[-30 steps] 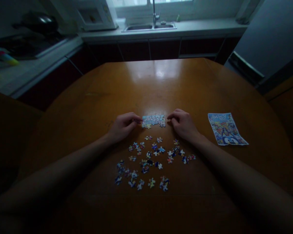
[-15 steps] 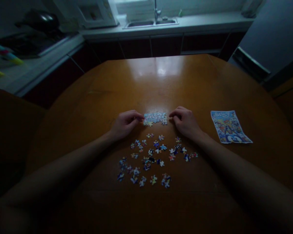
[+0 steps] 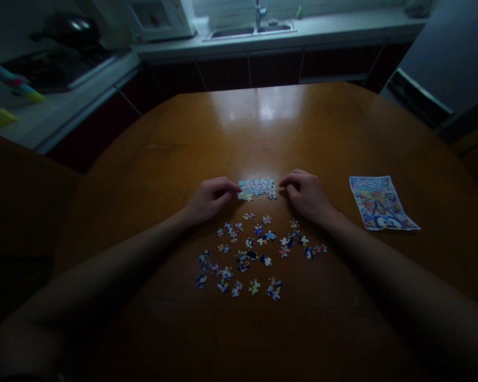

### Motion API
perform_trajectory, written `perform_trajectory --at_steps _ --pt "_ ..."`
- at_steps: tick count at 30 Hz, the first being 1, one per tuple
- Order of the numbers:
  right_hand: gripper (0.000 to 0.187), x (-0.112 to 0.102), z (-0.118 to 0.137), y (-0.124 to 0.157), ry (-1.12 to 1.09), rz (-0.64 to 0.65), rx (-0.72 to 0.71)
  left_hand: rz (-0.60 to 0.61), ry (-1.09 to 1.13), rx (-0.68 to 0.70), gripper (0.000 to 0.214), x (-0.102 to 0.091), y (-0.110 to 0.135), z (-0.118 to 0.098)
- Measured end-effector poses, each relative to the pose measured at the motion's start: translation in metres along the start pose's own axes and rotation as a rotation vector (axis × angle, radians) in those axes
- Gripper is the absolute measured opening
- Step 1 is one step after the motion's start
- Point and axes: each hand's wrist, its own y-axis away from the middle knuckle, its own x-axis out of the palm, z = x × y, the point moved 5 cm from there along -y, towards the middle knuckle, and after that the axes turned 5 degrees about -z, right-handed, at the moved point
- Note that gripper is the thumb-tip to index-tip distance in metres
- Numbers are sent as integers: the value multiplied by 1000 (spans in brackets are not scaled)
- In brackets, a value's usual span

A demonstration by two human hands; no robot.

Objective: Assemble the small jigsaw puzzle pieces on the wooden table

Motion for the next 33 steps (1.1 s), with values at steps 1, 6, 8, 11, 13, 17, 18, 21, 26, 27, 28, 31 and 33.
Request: perform_trajectory --at_steps 1,6,8,11,13,17,18,21,26,27,28,31,33 --pt "20 0 0 0 -3 3 2 7 -6 3 21 1 0 0" --pt "21 1 -2 1 -5 37 -11 44 -43 27 20 4 0 1" --pt "21 1 -1 2 -5 48 -27 62 -54 39 19 5 0 -1" --pt "18 2 3 4 -5 83 -69 69 -65 43 19 5 0 -2" --pt "19 4 9 7 -5 120 -113 53 -77 62 19 4 0 -4" --pt "23 12 21 12 -9 197 -218 39 -129 168 22 4 2 -10" --pt "23 14 22 13 0 211 -237 52 -145 193 23 6 2 -11" --pt "23 18 22 13 29 226 -259 114 -182 231 25 10 5 -12" --pt "24 17 20 12 15 222 -258 144 -209 241 25 14 5 -10" --pt "24 16 20 11 15 218 -249 144 -206 243 25 14 4 -10" --pt "24 16 19 11 18 216 -236 140 -203 243 25 14 4 -10" --pt "24 16 16 10 28 216 -210 129 -201 244 23 15 4 -9" --pt "24 15 16 9 32 219 -212 119 -200 252 22 15 4 -9"
